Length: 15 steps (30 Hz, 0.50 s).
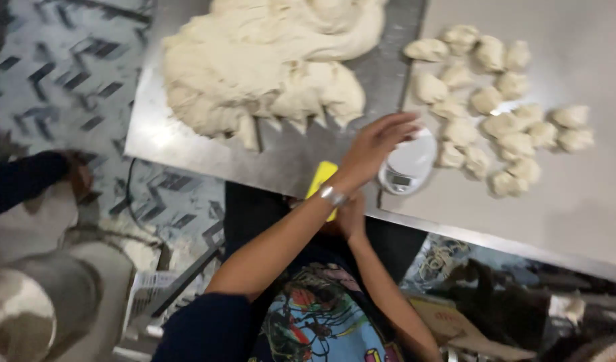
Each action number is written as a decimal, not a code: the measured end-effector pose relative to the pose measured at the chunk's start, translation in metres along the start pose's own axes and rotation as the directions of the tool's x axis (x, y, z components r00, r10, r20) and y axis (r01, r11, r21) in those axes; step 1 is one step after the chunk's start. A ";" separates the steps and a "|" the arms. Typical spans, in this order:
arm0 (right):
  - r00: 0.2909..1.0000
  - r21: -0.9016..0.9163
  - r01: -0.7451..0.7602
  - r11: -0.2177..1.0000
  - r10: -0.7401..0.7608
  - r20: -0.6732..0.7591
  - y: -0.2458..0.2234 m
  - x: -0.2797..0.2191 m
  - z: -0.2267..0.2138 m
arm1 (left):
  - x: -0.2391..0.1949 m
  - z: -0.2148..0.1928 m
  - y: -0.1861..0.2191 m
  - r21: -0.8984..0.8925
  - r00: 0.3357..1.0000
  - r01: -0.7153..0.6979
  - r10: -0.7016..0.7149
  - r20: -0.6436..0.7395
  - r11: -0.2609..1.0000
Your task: Cutting and weighing pieces of dough to a specific size on a digital scale.
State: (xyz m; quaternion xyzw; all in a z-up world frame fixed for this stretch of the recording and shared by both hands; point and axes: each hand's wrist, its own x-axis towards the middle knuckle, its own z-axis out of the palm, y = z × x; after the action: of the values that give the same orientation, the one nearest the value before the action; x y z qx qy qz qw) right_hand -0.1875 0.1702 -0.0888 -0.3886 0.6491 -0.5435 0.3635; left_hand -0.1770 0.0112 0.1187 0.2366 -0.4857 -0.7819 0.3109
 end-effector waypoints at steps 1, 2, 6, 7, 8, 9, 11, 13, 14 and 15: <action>1.000 0.008 -0.001 1.000 0.001 0.031 -0.032 0.019 0.006 | -0.019 -0.034 -0.011 0.005 0.999 -0.005 0.005 -0.031 1.000; 0.998 -0.177 -0.057 0.983 0.049 -0.044 -0.065 0.033 0.009 | -0.042 -0.064 -0.024 0.001 0.975 -0.018 0.017 -0.223 1.000; 0.988 -0.440 0.053 0.897 0.016 0.152 -0.192 0.101 0.043 | -0.103 -0.170 -0.048 -0.126 0.632 0.068 -0.141 -0.762 0.990; 0.985 -0.439 0.064 0.896 0.014 0.172 -0.202 0.117 0.060 | -0.108 -0.184 -0.054 -0.129 0.618 0.058 -0.137 -0.774 0.990; 0.942 -0.523 0.285 0.803 -0.133 0.309 -0.210 0.133 0.076 | -0.114 -0.197 -0.062 -0.100 0.564 0.049 -0.110 -0.818 0.994; 0.854 -0.561 0.495 0.664 -0.252 0.455 -0.219 0.148 0.092 | -0.119 -0.210 -0.071 -0.071 0.507 0.042 -0.082 -0.858 0.997; 0.759 -0.551 0.640 0.535 -0.333 0.559 -0.212 0.172 0.125 | -0.111 -0.223 -0.082 0.006 0.486 -0.013 0.011 -0.874 1.000; 0.646 -0.509 0.760 0.405 -0.387 0.657 -0.202 0.176 0.160 | -0.120 -0.232 -0.087 0.084 0.450 -0.047 0.096 -0.888 0.995; 0.691 -0.608 0.721 0.333 -0.281 0.666 -0.194 0.179 0.172 | -0.118 -0.231 -0.089 0.160 0.462 -0.007 0.146 -0.875 0.987; 0.734 -0.693 0.678 0.246 -0.177 0.655 -0.187 0.183 0.183 | -0.115 -0.231 -0.091 0.236 0.475 0.032 0.193 -0.859 0.971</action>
State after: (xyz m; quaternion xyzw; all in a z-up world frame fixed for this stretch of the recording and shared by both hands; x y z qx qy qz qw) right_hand -0.0830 -0.0916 0.0600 -0.8001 0.5930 -0.0701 0.0579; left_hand 0.0354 -0.0174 -0.0519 0.6119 -0.3523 -0.4770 0.5234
